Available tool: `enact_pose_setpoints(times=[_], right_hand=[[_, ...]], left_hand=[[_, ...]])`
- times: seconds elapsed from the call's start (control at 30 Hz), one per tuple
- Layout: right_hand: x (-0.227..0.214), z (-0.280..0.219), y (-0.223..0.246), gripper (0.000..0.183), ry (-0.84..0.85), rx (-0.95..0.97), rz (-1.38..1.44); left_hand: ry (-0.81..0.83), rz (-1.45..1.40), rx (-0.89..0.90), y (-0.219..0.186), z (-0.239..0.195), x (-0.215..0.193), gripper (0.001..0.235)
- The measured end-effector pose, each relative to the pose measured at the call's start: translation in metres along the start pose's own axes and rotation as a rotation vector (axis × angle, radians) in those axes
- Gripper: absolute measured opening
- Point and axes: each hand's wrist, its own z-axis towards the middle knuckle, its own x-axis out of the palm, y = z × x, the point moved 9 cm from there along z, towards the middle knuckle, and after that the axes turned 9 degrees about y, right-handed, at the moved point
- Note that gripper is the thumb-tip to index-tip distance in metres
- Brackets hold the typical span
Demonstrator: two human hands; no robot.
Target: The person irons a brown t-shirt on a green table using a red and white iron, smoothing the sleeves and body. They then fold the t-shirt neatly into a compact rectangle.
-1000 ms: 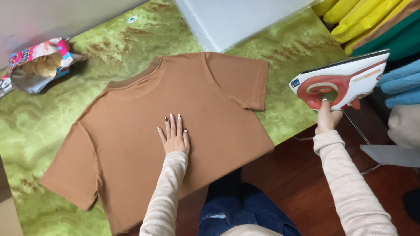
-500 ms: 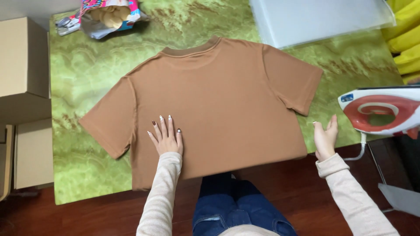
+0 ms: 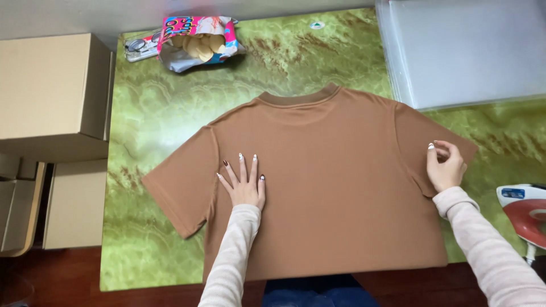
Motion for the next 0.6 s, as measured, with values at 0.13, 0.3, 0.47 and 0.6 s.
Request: enact_pose_setpoints(times=[0.13, 0.3, 0.47, 0.6], right_hand=[[0.013, 0.043, -0.009, 0.023, 0.044, 0.048, -0.035], [0.022, 0.067, 0.018, 0.054, 0.2, 0.03, -0.213], [0.027, 0.098, 0.005, 0.065, 0.295, 0.062, -0.428], [0.033, 0.11, 0.013, 0.069, 0.498, 0.234, -0.412]], left_hand=[[0.009, 0.006, 0.04, -0.001, 0.041, 0.001, 0.053], [-0.002, -0.011, 0.045, -0.002, 0.081, -0.004, 0.054], [0.045, 0.001, 0.008, 0.004, 0.115, -0.003, 0.054], [0.055, 0.01, -0.027, 0.005, 0.129, -0.009, 0.053]])
